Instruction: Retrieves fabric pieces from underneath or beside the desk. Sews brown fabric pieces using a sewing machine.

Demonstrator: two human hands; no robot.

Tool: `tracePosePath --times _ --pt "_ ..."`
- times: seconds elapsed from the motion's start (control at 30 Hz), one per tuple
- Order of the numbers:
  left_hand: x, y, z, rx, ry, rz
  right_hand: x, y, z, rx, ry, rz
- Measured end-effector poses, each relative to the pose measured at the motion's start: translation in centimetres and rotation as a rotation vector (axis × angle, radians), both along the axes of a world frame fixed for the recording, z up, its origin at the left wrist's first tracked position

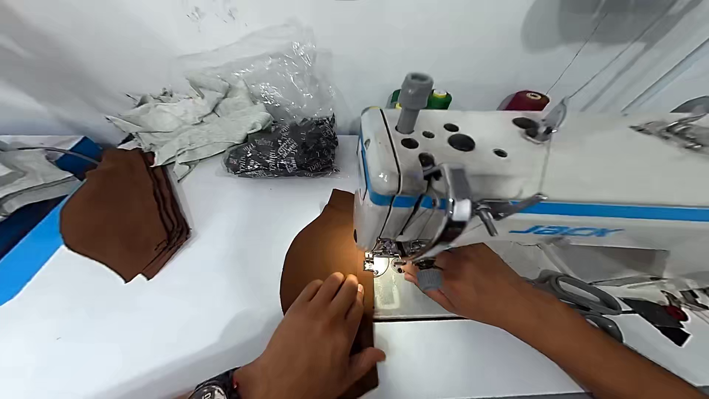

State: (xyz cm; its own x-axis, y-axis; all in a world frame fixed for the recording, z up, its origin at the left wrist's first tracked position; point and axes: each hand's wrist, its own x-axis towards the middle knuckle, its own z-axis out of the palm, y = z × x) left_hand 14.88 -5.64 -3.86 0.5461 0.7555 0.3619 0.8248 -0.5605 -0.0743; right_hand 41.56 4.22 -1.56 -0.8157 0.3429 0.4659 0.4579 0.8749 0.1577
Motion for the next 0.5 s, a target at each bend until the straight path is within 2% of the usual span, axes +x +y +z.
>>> tracePosePath --times 0.1,0.17,0.23,0.27,0.37,0.43,0.5 --pt "-0.9 -2.4 -0.1 -0.021 -0.099 0.076 -0.7 -3.0 0.2 -0.236 -0.034 0.031" --pt "-1.8 -4.0 -0.1 -0.04 -0.254 0.091 -3.1 -5.8 -0.7 -0.347 0.001 0.002" --pt "-2.9 -6.5 1.0 -0.204 -0.552 0.113 -5.6 -7.7 -1.9 -0.403 0.092 0.01" --pt "-3.6 -7.7 2.1 -0.33 -0.756 0.13 -6.3 -8.2 -2.3 -0.439 0.207 0.046" --pt "-5.5 -11.5 5.8 -0.726 -1.298 0.238 -4.8 -10.6 -0.2 -0.716 0.406 0.162" --pt "-6.2 -13.6 6.9 -0.871 -1.4 0.288 -2.5 -12.6 2.0 -0.938 0.424 0.262" --pt "-6.2 -15.2 6.6 -0.911 -1.399 0.262 0.0 -15.1 3.4 -0.982 0.415 0.262"
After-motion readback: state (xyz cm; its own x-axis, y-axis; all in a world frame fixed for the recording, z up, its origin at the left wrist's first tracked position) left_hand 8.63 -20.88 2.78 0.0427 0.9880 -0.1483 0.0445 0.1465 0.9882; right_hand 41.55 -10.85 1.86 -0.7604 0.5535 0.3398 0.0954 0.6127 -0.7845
